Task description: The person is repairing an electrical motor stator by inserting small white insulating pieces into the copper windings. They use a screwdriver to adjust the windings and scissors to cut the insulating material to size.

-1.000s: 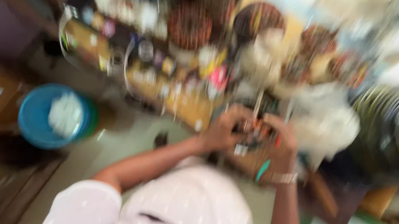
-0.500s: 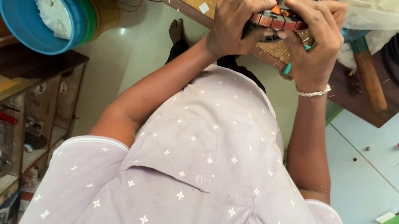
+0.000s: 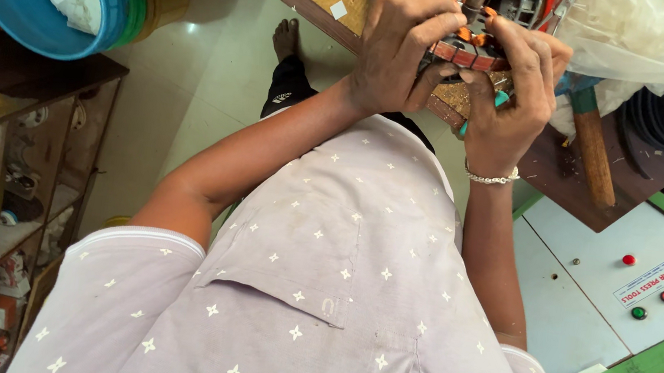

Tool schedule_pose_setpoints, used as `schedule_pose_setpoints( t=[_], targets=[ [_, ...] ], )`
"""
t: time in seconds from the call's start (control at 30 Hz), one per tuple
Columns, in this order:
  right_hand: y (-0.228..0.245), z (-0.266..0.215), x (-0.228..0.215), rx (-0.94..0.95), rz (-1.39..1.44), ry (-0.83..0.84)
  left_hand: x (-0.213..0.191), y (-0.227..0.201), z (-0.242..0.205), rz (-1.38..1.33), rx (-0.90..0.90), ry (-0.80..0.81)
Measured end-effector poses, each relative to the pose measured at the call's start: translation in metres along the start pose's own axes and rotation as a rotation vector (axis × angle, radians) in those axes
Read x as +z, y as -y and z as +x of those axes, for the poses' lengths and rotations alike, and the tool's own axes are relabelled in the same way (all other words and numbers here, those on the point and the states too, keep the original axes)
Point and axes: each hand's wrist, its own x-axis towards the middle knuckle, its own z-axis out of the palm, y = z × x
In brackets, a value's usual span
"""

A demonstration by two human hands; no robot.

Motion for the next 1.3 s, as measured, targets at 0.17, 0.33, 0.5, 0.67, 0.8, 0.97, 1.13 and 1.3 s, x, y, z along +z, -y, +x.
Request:
schedule_pose_setpoints(
  t=[0.17,0.33,0.5,0.67,0.8,0.97,1.13,1.3],
  targets=[
    [0.002,0.000,-0.004,-0.038,-0.057,0.024,0.005,0.005,-0.004,-0.015,0.025,0.010],
    [0.004,0.003,-0.002,-0.014,-0.036,0.012,0.009,0.010,-0.007,0.001,0.056,0.004],
    [0.010,0.004,0.000,0.008,-0.047,0.013,0.008,0.011,-0.008,-0.017,0.039,0.010],
    [0.011,0.006,-0.002,0.020,-0.053,0.024,0.008,0.009,-0.007,-0.027,0.008,0.019],
    [-0.002,0.010,-0.001,-0.066,-0.103,-0.026,0.002,0.006,0.000,-0.055,-0.031,0.065],
    [-0.017,0.008,0.005,-0.275,-0.166,-0.281,-0.017,0.010,0.027,-0.113,0.006,0.231],
    [-0.028,0.014,-0.002,-0.453,-0.272,-0.332,-0.020,-0.010,0.045,0.011,-0.061,0.322],
    [-0.024,0.034,-0.016,-0.456,-0.289,-0.096,-0.028,-0.013,0.060,-0.017,-0.169,0.353]
  ],
)
